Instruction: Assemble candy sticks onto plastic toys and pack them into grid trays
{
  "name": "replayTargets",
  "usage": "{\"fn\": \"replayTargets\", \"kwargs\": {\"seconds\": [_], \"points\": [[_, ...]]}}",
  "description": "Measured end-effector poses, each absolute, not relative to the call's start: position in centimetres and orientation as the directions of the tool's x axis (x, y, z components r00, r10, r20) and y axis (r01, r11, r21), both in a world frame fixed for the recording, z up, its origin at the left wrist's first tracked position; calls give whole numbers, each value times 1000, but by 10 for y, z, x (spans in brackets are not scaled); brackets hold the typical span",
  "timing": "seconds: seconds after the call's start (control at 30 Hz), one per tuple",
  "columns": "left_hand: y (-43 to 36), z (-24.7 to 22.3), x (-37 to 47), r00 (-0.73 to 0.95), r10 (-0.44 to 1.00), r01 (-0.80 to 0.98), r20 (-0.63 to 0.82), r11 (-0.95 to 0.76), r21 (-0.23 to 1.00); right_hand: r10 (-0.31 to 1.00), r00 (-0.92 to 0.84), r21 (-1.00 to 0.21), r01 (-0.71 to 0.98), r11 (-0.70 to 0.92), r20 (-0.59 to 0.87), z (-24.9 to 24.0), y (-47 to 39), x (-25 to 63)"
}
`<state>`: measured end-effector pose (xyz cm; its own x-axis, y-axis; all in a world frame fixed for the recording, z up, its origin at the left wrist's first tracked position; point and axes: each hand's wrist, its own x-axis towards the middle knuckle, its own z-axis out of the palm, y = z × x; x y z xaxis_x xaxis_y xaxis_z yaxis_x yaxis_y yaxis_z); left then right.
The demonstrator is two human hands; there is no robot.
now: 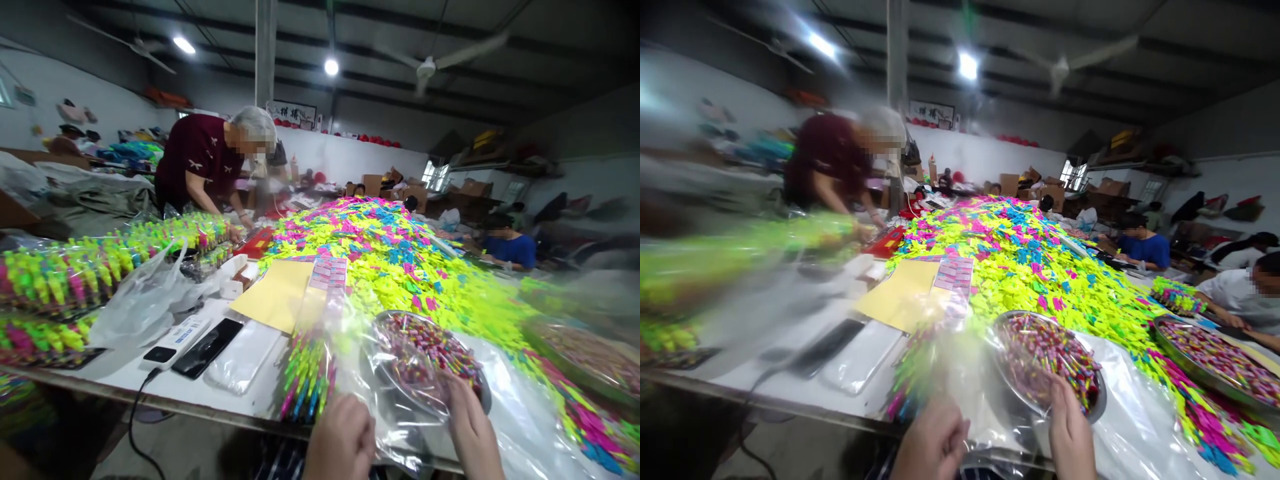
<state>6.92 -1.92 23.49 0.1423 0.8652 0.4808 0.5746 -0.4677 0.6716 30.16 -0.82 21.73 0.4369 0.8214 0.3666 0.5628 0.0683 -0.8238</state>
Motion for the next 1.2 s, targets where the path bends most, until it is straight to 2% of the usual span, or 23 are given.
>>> {"fn": "replayTargets", "kwargs": {"seconds": [0.1,0.17,0.2,0.23,0.3,0.4,0.5,0.63,0.73,0.83,0.9,0.97,1.03,1.1,1.2], "points": [[9,259,45,166,870,735,464,-423,530,967,245,-940,342,-11,78,237,16,294],[29,272,27,134,893,838,429,-334,433,995,-8,-994,35,-103,-103,248,28,292],[38,277,19,127,896,879,425,-301,371,979,-138,-976,-136,-167,-148,253,35,289],[48,281,13,112,900,911,421,-263,318,956,-245,-929,-288,-232,-163,258,42,286],[66,286,4,82,914,945,396,-198,260,932,-330,-799,-515,-312,-152,270,59,276],[92,289,-2,-54,950,925,308,-69,373,938,-331,-676,-669,-309,-101,294,87,252],[119,287,-8,-188,955,852,231,42,522,940,-340,-700,-666,-258,-23,311,115,228],[152,278,-24,-257,950,738,180,72,671,929,-367,-823,-515,-239,-40,310,150,203],[172,273,-32,-266,957,565,119,55,823,967,-253,-928,-352,-124,-33,299,174,187],[183,276,-30,-205,977,337,60,13,941,984,-163,-963,-269,24,70,293,184,173],[185,279,-25,-147,986,201,78,-48,978,964,-142,-957,-218,191,225,290,179,169],[184,275,-22,-141,979,25,150,-148,989,877,-181,-896,-109,431,445,283,169,167],[184,260,-23,-285,937,-338,204,-297,893,786,-255,-818,-39,573,563,269,158,165],[185,237,-27,-360,916,-448,179,-338,828,803,-271,-835,-6,551,532,250,151,162],[193,198,-36,-337,937,-403,92,-232,885,915,-206,-936,-11,352,347,222,150,156]]}}
